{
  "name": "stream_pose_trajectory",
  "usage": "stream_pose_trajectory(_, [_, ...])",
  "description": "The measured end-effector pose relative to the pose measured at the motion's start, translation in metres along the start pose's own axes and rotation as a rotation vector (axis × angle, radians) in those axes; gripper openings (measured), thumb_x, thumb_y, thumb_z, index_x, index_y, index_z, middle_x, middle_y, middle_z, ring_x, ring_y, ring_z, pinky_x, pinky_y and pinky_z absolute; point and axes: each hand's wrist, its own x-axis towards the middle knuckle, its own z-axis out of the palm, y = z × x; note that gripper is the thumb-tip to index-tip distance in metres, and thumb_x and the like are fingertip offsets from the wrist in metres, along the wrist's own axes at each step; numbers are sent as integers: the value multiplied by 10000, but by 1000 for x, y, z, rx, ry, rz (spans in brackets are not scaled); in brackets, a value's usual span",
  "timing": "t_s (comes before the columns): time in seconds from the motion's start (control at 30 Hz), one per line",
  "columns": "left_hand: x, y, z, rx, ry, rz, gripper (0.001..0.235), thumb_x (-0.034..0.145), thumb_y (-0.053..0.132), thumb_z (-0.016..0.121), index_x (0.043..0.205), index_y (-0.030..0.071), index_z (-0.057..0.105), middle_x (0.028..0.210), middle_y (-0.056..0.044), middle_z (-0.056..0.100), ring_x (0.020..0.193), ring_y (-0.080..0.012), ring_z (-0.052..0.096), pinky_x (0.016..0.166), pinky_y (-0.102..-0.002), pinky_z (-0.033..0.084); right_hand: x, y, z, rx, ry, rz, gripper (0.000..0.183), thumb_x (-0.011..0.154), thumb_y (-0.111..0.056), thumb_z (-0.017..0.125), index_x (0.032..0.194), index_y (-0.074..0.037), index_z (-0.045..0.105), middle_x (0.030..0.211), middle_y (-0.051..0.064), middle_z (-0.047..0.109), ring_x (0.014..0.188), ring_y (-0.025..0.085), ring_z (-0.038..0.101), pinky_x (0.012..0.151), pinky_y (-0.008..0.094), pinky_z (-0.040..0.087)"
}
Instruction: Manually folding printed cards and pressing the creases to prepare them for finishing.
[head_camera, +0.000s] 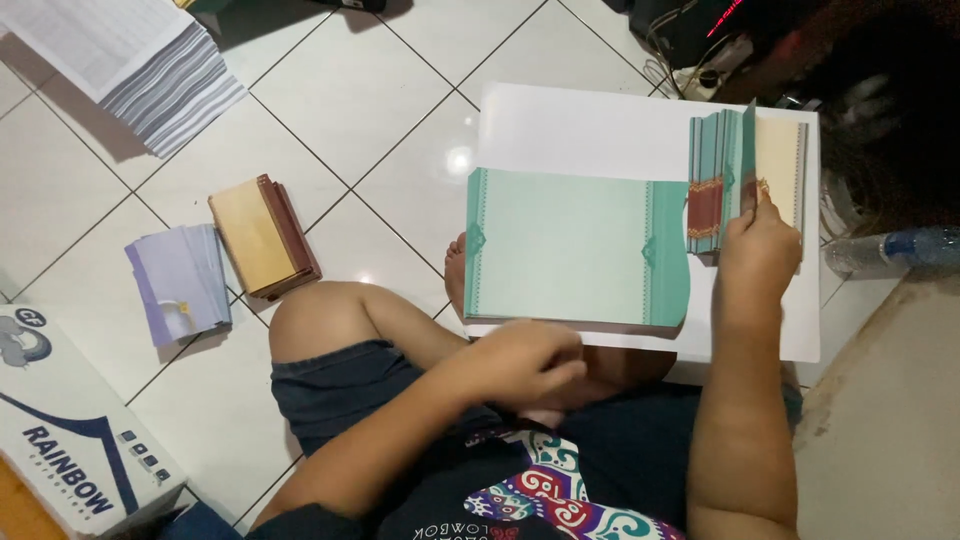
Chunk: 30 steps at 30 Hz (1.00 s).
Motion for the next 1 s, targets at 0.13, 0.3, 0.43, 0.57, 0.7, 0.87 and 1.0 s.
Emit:
stream_pose_trajectory(0.13, [-55,-5,23,-295,-535,-125,466,889,555,592,854,96,665,783,-33,712,650,-193,638,644,-325,512,-9,20,-5,140,-8,63,252,1114,-84,576,980,79,714,768,227,687,598,340,628,634,435,541])
stream_pose_trajectory(0.3, [-70,-3,38,-66,-180,86,109,952,164,620,881,88,586,823,-86,717,671,-290,665,620,-374,494,-11,59,-9,420,296,151,260,1165,-136,470,1086,0,677,989,135,714,824,232,661,756,380,541])
stream_pose_trajectory(0.43, [-62,9,18,68,14,104,191,938,248,659,848,81,685,770,-92,710,623,-311,648,598,-382,493,-33,29,-74,479,533,86,265,1157,-115,390,1345,-2,538,1150,199,673,995,268,715,856,393,603])
stream_pose_trajectory(0.57, [-52,8,7,36,63,37,212,929,253,659,809,78,670,767,-76,713,645,-255,653,623,-353,508,-62,-4,-143,1138,147,-118,415,1246,-327,333,1532,-27,354,1499,305,423,1394,468,479,1122,573,454])
stream_pose_trajectory(0.7, [-34,-29,5,-25,626,-77,181,943,232,634,886,69,688,750,-48,652,710,-194,601,809,-306,469,-77,-27,-173,1351,-115,9,619,1162,-480,307,1645,-92,308,1665,173,381,1624,329,400,1368,513,380])
stream_pose_trajectory(0.87, [-40,-40,-11,-47,935,-136,144,977,139,551,974,14,623,937,-92,625,788,-216,606,714,-323,507,-71,-8,-114,582,131,-232,389,1009,-10,503,1386,81,542,1304,247,609,1185,329,637,1053,408,577])
stream_pose_trajectory(1.0, [-38,-54,-6,45,967,-141,178,961,131,552,1084,14,604,1083,-136,620,990,-288,618,873,-382,509,-88,-51,-103,1440,-336,492,427,1068,-44,359,1488,-87,425,1319,58,589,1076,79,629,913,200,560])
